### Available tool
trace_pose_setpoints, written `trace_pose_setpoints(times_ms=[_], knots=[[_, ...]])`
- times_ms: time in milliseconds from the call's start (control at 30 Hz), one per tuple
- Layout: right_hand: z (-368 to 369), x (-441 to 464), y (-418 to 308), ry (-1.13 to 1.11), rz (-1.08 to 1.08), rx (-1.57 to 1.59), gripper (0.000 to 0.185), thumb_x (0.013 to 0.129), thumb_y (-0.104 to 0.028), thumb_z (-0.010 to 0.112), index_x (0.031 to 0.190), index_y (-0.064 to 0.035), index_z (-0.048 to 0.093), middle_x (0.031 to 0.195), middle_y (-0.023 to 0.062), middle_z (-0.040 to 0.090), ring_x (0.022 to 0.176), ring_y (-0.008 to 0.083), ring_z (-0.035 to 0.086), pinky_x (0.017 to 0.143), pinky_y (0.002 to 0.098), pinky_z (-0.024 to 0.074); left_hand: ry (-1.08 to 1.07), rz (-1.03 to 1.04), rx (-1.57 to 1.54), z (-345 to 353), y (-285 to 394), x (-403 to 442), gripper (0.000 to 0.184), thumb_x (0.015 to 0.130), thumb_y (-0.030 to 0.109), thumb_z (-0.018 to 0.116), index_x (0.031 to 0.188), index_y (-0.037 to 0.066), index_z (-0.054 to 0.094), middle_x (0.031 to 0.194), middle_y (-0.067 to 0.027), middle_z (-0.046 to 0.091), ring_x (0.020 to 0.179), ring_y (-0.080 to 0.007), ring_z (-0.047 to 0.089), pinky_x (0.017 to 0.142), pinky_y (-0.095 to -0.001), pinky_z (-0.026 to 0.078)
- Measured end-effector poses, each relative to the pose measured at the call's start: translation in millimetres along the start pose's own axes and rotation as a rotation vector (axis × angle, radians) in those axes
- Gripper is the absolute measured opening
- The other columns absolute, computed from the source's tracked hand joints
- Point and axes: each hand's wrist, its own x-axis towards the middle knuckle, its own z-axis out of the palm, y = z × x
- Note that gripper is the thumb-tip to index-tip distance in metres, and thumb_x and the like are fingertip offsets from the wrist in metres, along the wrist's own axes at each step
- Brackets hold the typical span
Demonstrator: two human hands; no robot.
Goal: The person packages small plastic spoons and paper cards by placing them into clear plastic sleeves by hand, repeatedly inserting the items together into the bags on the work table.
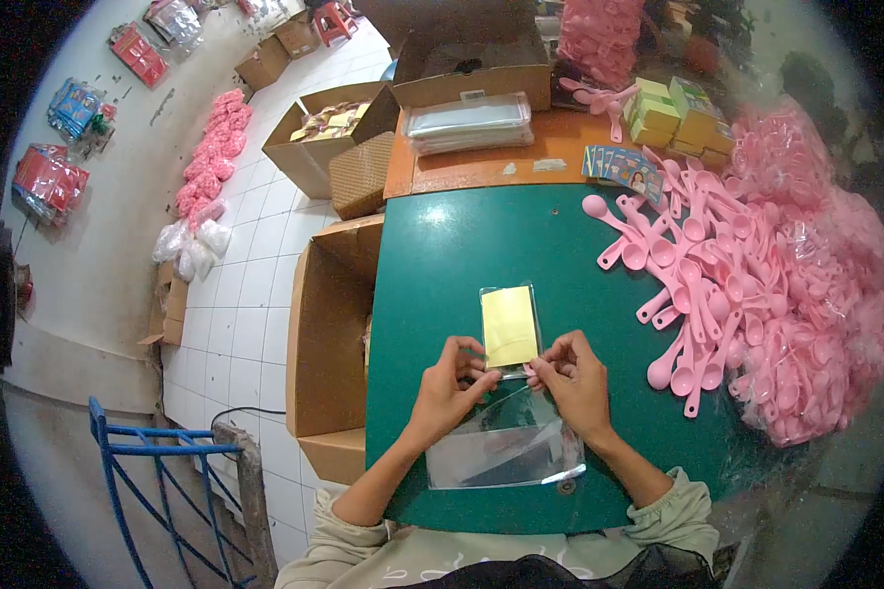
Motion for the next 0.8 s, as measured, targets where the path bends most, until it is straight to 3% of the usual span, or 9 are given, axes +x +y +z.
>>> trace_pose_setpoints(times_ms=[100, 333, 533, 633, 700, 733, 800], knots=[[-2.0, 0.8, 2.4, -0.032, 0.006, -0.023, 0.013, 0.085, 0.001, 0.058, 0.093, 0.0005, 0.047, 0.081, 0.0077, 0.059, 0.069, 0.0112, 0.061, 0.059, 0.0229, 0.0527, -0.002, 0.016, 0.001, 0.0, -6.3, 0.6, 0.032, 0.084, 0.011, 0.063, 0.105, 0.002, 0.040, 0.078, -0.0100, 0.061, 0.071, -0.0142, 0.064, 0.058, -0.0268, 0.049], [4.0, -2.2, -5.3, -0.006, 0.005, 0.007, 0.031, 0.084, 0.001, 0.058, 0.114, 0.0027, 0.049, 0.082, 0.0078, 0.058, 0.070, 0.0108, 0.061, 0.060, 0.0219, 0.0520, -0.079, 0.037, 0.020, -4.9, -0.5, 0.0, 0.030, 0.085, 0.011, 0.062, 0.109, 0.003, 0.046, 0.098, -0.0083, 0.057, 0.077, -0.0112, 0.059, 0.065, -0.0239, 0.046], [-4.2, 1.1, 1.5, -0.036, -0.060, -0.073, 0.030, 0.086, -0.003, 0.058, 0.115, 0.0000, 0.054, 0.084, 0.0078, 0.059, 0.066, 0.0104, 0.060, 0.056, 0.0225, 0.0499, -0.075, 0.011, -0.059, -16.9, 4.1, -2.9, 0.042, 0.084, 0.009, 0.061, 0.123, 0.004, 0.048, 0.111, -0.0046, 0.056, 0.080, -0.0104, 0.058, 0.064, -0.0234, 0.046], [-26.1, 14.2, -28.0, 0.136, -0.376, -0.482, 0.025, 0.084, -0.007, 0.059, 0.108, -0.0003, 0.058, 0.086, 0.0098, 0.060, 0.069, 0.0156, 0.061, 0.058, 0.0258, 0.0485, 0.081, 0.064, -0.007, -55.0, 17.0, -10.6, 0.046, 0.082, 0.006, 0.061, 0.125, 0.005, 0.047, 0.113, -0.0048, 0.056, 0.080, -0.0110, 0.060, 0.063, -0.0240, 0.047], [-57.1, 33.3, -40.1, 0.306, -0.623, -0.832, 0.022, 0.081, -0.008, 0.061, 0.101, -0.0004, 0.060, 0.090, 0.0128, 0.058, 0.079, 0.0242, 0.060, 0.067, 0.0306, 0.0475, 0.206, 0.073, 0.033, -91.5, 16.7, -22.8, 0.047, 0.081, 0.006, 0.061, 0.126, 0.005, 0.046, 0.116, -0.0075, 0.054, 0.082, -0.0132, 0.060, 0.067, -0.0248, 0.049], [-76.3, 43.2, -41.3, 0.355, -0.592, -0.963, 0.020, 0.079, -0.008, 0.061, 0.098, -0.0007, 0.060, 0.095, 0.0145, 0.055, 0.089, 0.0296, 0.056, 0.076, 0.0349, 0.0449, 0.263, 0.050, 0.055, -110.0, 16.2, -31.5, 0.047, 0.081, 0.007, 0.062, 0.126, 0.005, 0.046, 0.118, -0.0097, 0.053, 0.083, -0.0153, 0.061, 0.069, -0.0260, 0.050], [-109.3, 50.7, -39.9, 0.400, -0.495, -1.195, 0.023, 0.078, -0.012, 0.063, 0.097, 0.0000, 0.059, 0.099, 0.0144, 0.054, 0.094, 0.0296, 0.054, 0.080, 0.0386, 0.0428, 0.546, 0.145, 0.466, -139.4, 0.5, -42.3, 0.044, 0.082, 0.010, 0.062, 0.123, 0.004, 0.048, 0.121, -0.0143, 0.050, 0.092, -0.0241, 0.061, 0.077, -0.0330, 0.049]])
